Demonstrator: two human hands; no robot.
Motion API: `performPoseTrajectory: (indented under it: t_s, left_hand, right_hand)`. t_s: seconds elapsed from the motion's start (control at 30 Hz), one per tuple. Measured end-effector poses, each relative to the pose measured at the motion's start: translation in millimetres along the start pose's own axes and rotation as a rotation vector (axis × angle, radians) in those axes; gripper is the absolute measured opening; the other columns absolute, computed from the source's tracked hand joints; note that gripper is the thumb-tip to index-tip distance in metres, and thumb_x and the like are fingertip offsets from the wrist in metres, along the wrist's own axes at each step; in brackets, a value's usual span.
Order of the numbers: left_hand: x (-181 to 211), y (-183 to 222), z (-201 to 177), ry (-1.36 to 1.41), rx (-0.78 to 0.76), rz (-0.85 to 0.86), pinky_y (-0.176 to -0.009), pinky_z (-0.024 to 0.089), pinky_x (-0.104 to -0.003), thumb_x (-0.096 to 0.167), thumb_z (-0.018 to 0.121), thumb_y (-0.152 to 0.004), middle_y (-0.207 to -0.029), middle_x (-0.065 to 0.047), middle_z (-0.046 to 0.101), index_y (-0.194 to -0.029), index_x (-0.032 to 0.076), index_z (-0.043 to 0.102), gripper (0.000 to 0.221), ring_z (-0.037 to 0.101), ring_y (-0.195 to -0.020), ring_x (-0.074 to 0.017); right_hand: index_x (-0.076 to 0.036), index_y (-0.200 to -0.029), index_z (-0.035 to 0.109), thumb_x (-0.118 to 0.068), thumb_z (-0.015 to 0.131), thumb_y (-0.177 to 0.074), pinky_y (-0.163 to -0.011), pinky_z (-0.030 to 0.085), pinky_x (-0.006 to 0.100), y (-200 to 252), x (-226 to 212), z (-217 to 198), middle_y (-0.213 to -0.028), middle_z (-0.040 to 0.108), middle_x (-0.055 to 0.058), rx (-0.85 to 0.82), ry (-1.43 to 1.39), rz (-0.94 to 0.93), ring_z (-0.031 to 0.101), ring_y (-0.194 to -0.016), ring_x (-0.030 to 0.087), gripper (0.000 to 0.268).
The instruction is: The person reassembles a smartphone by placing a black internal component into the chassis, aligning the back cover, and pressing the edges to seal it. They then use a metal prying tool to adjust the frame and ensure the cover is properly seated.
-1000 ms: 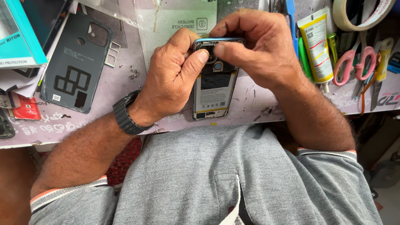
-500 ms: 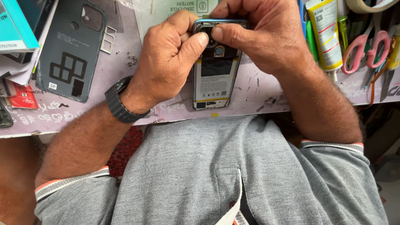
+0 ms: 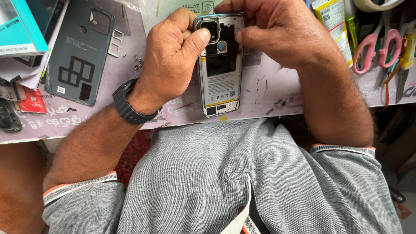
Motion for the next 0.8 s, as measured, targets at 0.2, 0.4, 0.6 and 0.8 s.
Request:
performPoseTrajectory:
  t_s: [0.2,0.4,0.6,0.8]
  left_hand:
    - [0.4,0.3,1.3,-0.01,-0.004,0.024,-0.055,0.036,-0.025,0.013,0.06,-0.114,-0.067,0.006,0.048,-0.101,0.003,0.059,0.017,0.042,-0.062,-0.0029]
    - [2.7,-0.1,2.8,-0.041,-0.015,0.044,-0.055,0.039,-0.025,0.014,0.059,-0.113,-0.066,0.006,0.049,-0.102,0.003,0.06,0.016,0.045,-0.061,-0.0032]
    - [6.2,0.1,4.5,0.128,-0.074,0.04,-0.062,0.041,-0.025,0.013,0.054,-0.113,-0.077,0.005,0.052,-0.108,0.002,0.062,0.014,0.045,-0.07,-0.0033]
    - [3.0,-0.6,5.4,-0.003,-0.057,0.049,-0.056,0.039,-0.025,0.014,0.058,-0.114,-0.069,0.006,0.05,-0.106,0.003,0.061,0.015,0.045,-0.063,-0.0029]
  right_hand:
    - [0.005,-0.132,0.061,0.007,0.065,-0.1,-0.096,0.06,0.023,-5.3,-1.8,7.0,-0.121,0.069,0.006,-0.012,-0.045,-0.043,0.068,-0.106,0.008,0.032]
    - [0.002,-0.125,0.068,0.0,0.072,-0.103,-0.08,0.058,0.021,-4.3,0.5,6.5,-0.109,0.071,0.002,0.114,0.126,-0.046,0.065,-0.091,0.006,0.023]
    - [0.002,-0.119,0.069,0.001,0.074,-0.102,-0.078,0.058,0.023,-3.9,2.9,1.2,-0.105,0.071,0.002,0.123,0.071,-0.049,0.066,-0.089,0.006,0.017]
    - [0.001,-0.119,0.068,0.0,0.072,-0.103,-0.08,0.057,0.023,-3.1,3.2,3.2,-0.106,0.071,0.001,0.102,0.121,-0.051,0.066,-0.09,0.006,0.017]
Point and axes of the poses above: each hand's wrist, its own y-axis away from the middle knuckle, its own z-axis out of the palm, x = y × z, the point moved 9 cm from there along -y, towards the middle knuckle
